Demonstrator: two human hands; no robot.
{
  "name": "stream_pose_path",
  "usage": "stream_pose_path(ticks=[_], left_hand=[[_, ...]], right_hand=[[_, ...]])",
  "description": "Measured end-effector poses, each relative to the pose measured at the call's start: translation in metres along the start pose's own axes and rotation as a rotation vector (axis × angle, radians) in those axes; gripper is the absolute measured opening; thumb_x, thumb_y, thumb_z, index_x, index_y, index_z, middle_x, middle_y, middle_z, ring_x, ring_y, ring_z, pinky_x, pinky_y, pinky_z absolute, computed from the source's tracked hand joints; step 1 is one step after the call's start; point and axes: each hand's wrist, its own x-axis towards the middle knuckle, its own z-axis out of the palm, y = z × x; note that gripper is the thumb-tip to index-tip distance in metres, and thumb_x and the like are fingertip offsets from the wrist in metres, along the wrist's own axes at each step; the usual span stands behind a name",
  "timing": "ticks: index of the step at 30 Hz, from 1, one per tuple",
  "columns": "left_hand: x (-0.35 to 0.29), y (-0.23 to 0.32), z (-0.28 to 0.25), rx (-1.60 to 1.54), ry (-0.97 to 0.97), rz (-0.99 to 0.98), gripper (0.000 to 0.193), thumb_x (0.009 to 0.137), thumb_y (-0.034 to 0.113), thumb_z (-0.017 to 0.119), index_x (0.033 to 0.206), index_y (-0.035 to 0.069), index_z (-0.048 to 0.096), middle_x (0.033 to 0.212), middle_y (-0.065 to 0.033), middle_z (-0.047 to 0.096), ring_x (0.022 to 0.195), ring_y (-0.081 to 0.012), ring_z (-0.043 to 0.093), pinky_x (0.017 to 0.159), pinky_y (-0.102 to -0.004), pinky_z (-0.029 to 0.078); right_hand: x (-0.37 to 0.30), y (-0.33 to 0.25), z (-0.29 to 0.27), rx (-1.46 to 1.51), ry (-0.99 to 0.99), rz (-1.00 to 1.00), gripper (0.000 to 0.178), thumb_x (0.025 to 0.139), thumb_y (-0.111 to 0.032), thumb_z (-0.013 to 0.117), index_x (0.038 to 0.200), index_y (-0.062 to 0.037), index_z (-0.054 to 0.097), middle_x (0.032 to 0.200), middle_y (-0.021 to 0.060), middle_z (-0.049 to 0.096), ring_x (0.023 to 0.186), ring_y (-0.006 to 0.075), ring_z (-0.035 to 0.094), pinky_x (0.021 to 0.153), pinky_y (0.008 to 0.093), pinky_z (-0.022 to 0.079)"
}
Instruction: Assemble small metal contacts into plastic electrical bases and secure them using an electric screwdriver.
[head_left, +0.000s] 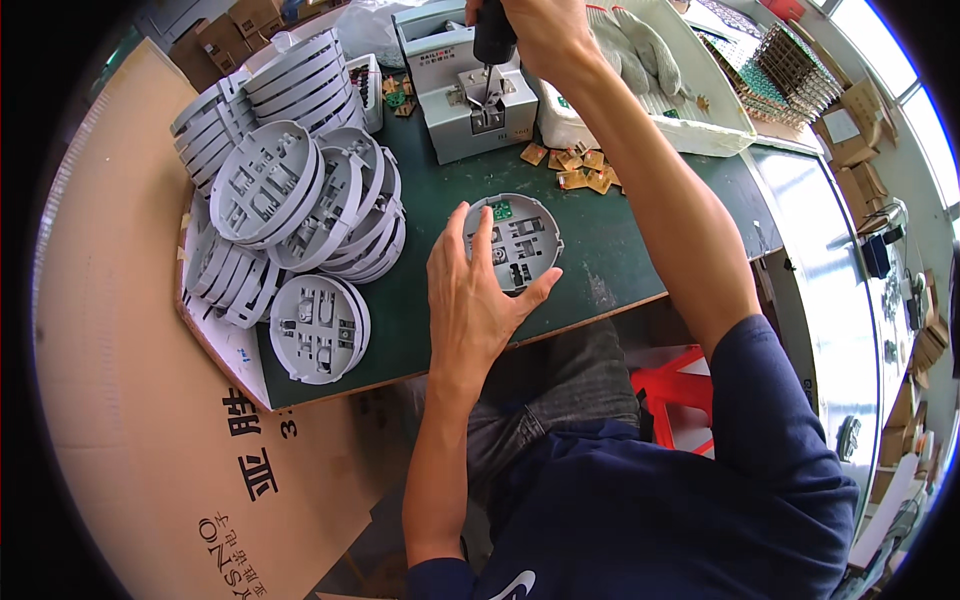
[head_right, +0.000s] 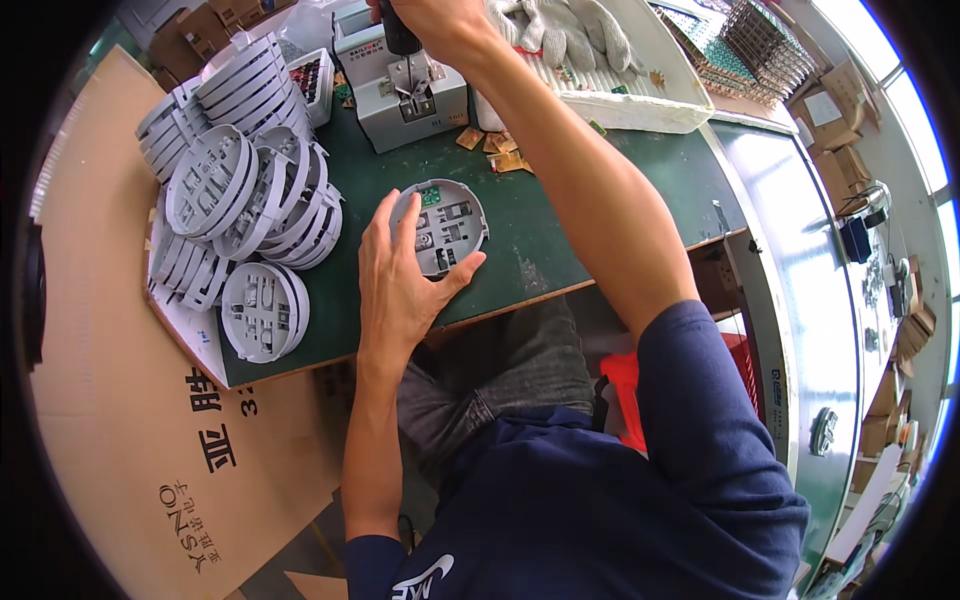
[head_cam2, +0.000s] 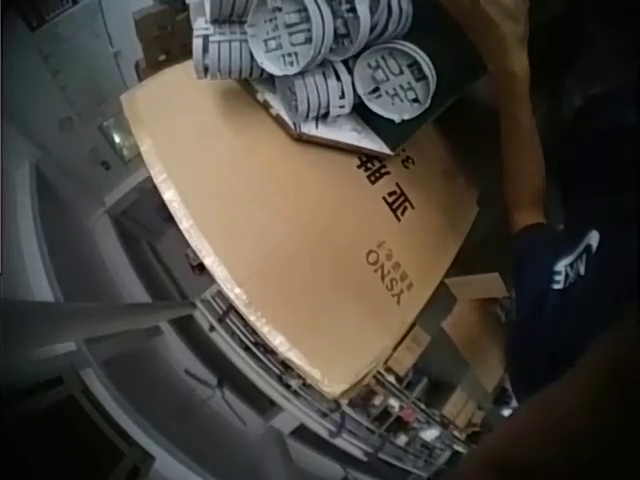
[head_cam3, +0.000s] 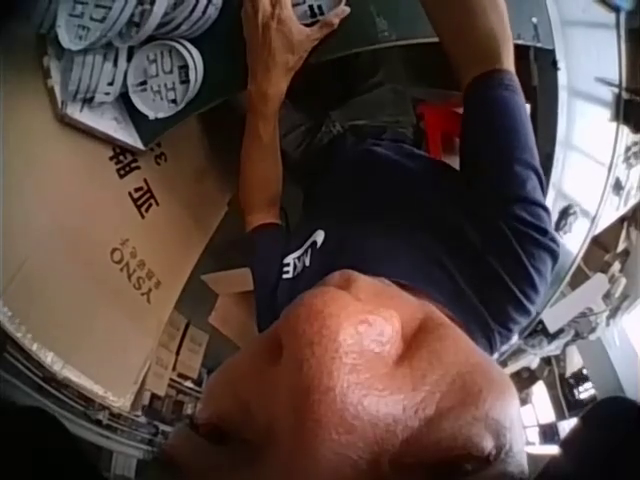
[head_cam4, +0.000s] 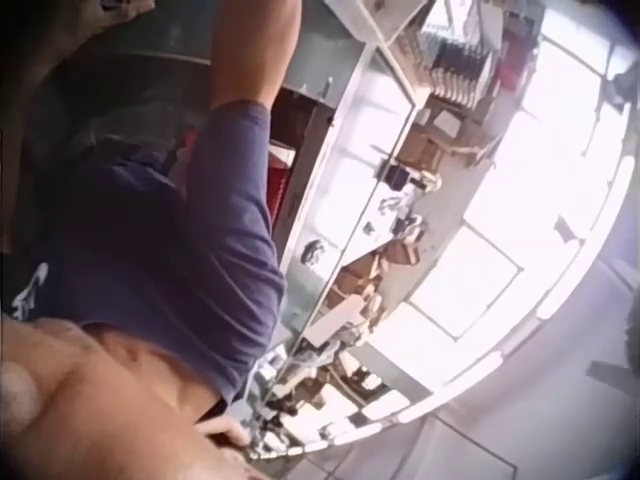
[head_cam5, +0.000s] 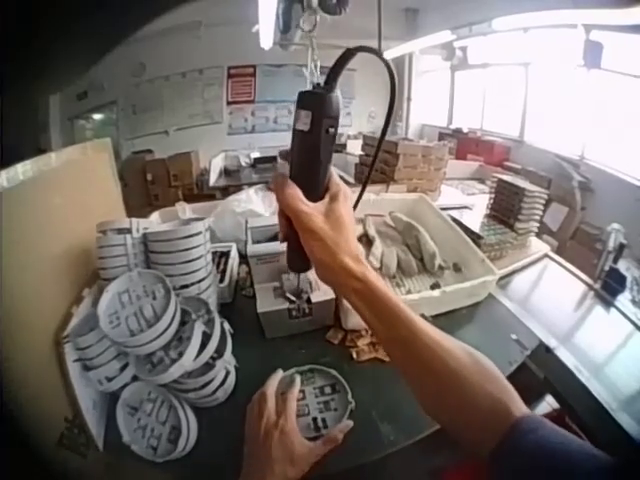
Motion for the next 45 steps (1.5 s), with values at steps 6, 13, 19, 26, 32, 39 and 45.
stream_pose_path(ticks=[6, 13, 19, 26, 32, 39, 45], left_hand=[[0.001, 0.003, -0.001, -0.016, 0.008, -0.013, 0.092, 0.079, 0.058, 0.079, 0.141, -0.004, 0.052, 0.147, -0.0210, 0.043, 0.128, -0.0381, 0.048, 0.109, -0.0475, 0.040], [0.000, 0.002, 0.000, -0.013, 0.004, -0.013, 0.091, 0.080, 0.058, 0.079, 0.141, -0.004, 0.052, 0.147, -0.0212, 0.044, 0.128, -0.0384, 0.048, 0.109, -0.0477, 0.040], [0.000, 0.001, 0.001, 0.012, -0.002, 0.000, 0.094, 0.082, 0.064, 0.073, 0.140, -0.007, 0.050, 0.146, -0.0236, 0.042, 0.130, -0.0395, 0.047, 0.109, -0.0495, 0.040], [0.000, 0.002, 0.000, 0.009, -0.005, 0.002, 0.094, 0.082, 0.063, 0.073, 0.142, -0.006, 0.049, 0.146, -0.0239, 0.042, 0.130, -0.0400, 0.046, 0.109, -0.0497, 0.040], [-0.001, 0.001, 0.001, 0.006, -0.007, 0.000, 0.094, 0.082, 0.062, 0.074, 0.141, -0.006, 0.049, 0.146, -0.0238, 0.042, 0.130, -0.0401, 0.046, 0.109, -0.0499, 0.040], [0.000, 0.001, 0.003, 0.023, 0.011, 0.008, 0.093, 0.081, 0.062, 0.075, 0.140, -0.006, 0.050, 0.145, -0.0234, 0.043, 0.128, -0.0400, 0.048, 0.109, -0.0494, 0.040], [0.002, 0.001, 0.002, 0.024, 0.020, 0.015, 0.093, 0.081, 0.062, 0.074, 0.139, -0.005, 0.051, 0.144, -0.0239, 0.043, 0.128, -0.0402, 0.048, 0.108, -0.0496, 0.041]], right_hand=[[0.003, 0.023, 0.000, -0.173, 0.008, 0.051, 0.024, 0.094, -0.025, 0.069, 0.094, -0.0049, 0.056, 0.066, -0.0006, 0.056, 0.053, 0.0088, 0.052, 0.050, 0.0265, 0.045], [-0.047, 0.001, -0.004, -0.166, -0.124, -0.013, 0.030, 0.096, -0.022, 0.067, 0.116, 0.0001, 0.060, 0.064, -0.0015, 0.054, 0.051, 0.0076, 0.051, 0.050, 0.0251, 0.044], [-0.074, -0.010, 0.000, 0.026, -0.127, 0.226, 0.042, 0.097, -0.019, 0.067, 0.132, 0.0020, 0.057, 0.064, -0.0011, 0.056, 0.052, 0.0074, 0.052, 0.049, 0.0252, 0.044], [-0.083, 0.008, -0.005, 0.004, -0.139, 0.228, 0.022, 0.097, -0.022, 0.068, 0.089, -0.0057, 0.056, 0.064, -0.0001, 0.058, 0.053, 0.0085, 0.056, 0.048, 0.0252, 0.044], [-0.084, 0.002, -0.001, 0.075, -0.165, 0.257, 0.021, 0.096, -0.022, 0.070, 0.095, -0.0040, 0.059, 0.066, 0.0004, 0.058, 0.054, 0.0083, 0.055, 0.050, 0.0251, 0.044], [-0.082, 0.008, 0.000, 0.068, -0.254, 0.277, 0.023, 0.095, -0.023, 0.072, 0.098, -0.0041, 0.059, 0.068, 0.0001, 0.058, 0.054, 0.0076, 0.053, 0.050, 0.0245, 0.042], [-0.080, 0.007, -0.003, 0.027, -0.280, 0.305, 0.025, 0.094, -0.024, 0.074, 0.097, -0.0045, 0.059, 0.068, -0.0002, 0.057, 0.054, 0.0071, 0.054, 0.050, 0.0238, 0.042]])
